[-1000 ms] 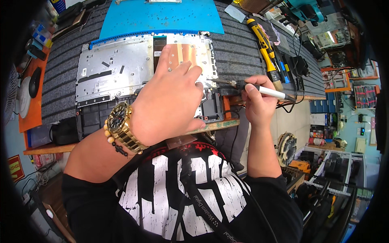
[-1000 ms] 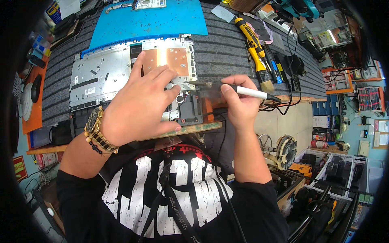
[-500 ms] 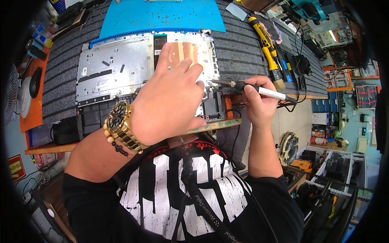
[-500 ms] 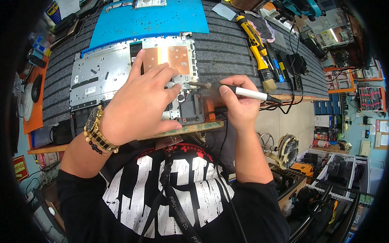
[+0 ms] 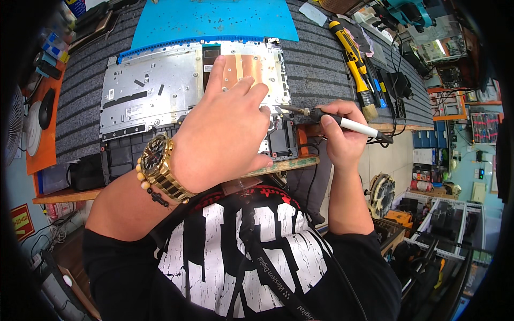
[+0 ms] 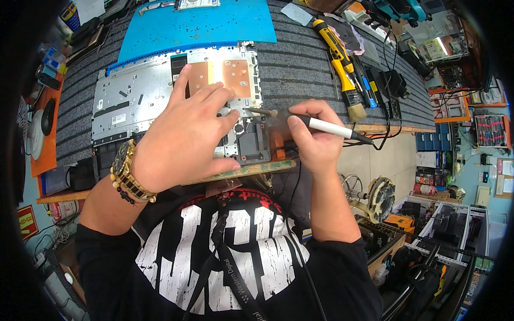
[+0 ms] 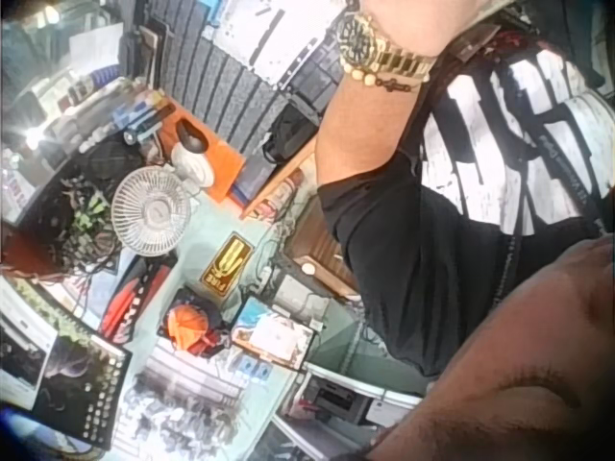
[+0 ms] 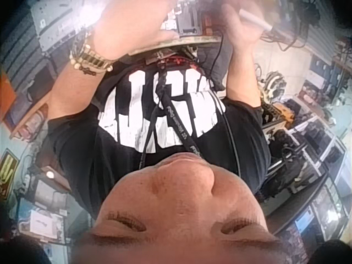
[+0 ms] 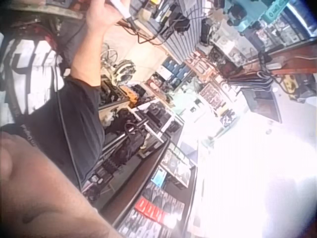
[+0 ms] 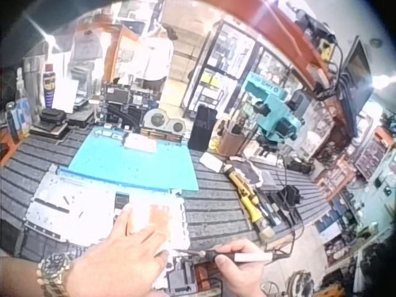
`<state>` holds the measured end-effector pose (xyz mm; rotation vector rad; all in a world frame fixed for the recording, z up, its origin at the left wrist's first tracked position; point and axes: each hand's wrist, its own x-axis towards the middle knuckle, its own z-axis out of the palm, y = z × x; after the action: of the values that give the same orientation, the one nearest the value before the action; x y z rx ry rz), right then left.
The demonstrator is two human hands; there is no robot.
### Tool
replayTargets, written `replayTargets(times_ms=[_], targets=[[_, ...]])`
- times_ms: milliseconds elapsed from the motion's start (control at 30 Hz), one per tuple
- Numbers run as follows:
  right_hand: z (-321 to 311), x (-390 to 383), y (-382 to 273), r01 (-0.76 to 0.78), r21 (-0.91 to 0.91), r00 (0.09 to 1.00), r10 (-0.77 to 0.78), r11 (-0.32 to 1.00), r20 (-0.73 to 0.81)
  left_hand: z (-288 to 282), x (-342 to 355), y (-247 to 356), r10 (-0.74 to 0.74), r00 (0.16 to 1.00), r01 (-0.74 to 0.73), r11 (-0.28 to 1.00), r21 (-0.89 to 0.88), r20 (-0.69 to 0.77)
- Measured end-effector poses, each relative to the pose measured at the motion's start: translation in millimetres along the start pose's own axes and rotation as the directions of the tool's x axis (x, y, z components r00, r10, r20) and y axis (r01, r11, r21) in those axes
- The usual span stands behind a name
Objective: The person aligns a metal frame onto a laptop component, presses it down by hand, and uses a soldering iron to melt several plastic points along the edges to secure the parts together.
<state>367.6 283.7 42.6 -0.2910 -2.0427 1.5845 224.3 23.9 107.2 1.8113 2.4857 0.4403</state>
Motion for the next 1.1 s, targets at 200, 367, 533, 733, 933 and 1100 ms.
replayTargets(times_ms=[200, 367, 533, 733, 933, 1100], targets=[[-0.5, -0.5, -0.3, 0.05, -0.013, 0.998, -0.05, 0.999, 0.04, 1.6, 0.2, 0.1, -0.008, 1.0, 0.009, 1.0, -0.007, 0.011], [-2.2, -2.2, 3.9, 0.026, 0.122, 0.999, -0.03, 0.992, 0.028, 1.5, -0.6, 1.7, -0.018, 1.0, 0.018, 1.0, 0.0, 0.004], [-1.0, -3.5, 7.6, 0.036, 0.061, 0.999, -0.038, 0.997, 0.025, 0.2, -1.5, 1.8, -0.022, 1.0, 0.022, 1.0, -0.002, 0.014], [0.3, -5.4, 6.5, 0.021, 0.028, 1.0, -0.022, 0.999, 0.017, 0.4, -1.3, 0.4, -0.01, 1.0, 0.009, 1.0, 0.013, 0.021], [-1.1, -4.5, 7.4, 0.047, 0.042, 0.999, -0.048, 0.998, 0.023, 1.4, -1.7, -0.3, -0.015, 1.0, 0.015, 1.0, -0.006, 0.015], [-2.4, -4.9, 8.7, 0.046, 0.086, 0.999, -0.048, 0.995, 0.02, 2.1, -2.9, -0.7, -0.005, 1.0, 0.005, 1.0, 0.0, -0.002]])
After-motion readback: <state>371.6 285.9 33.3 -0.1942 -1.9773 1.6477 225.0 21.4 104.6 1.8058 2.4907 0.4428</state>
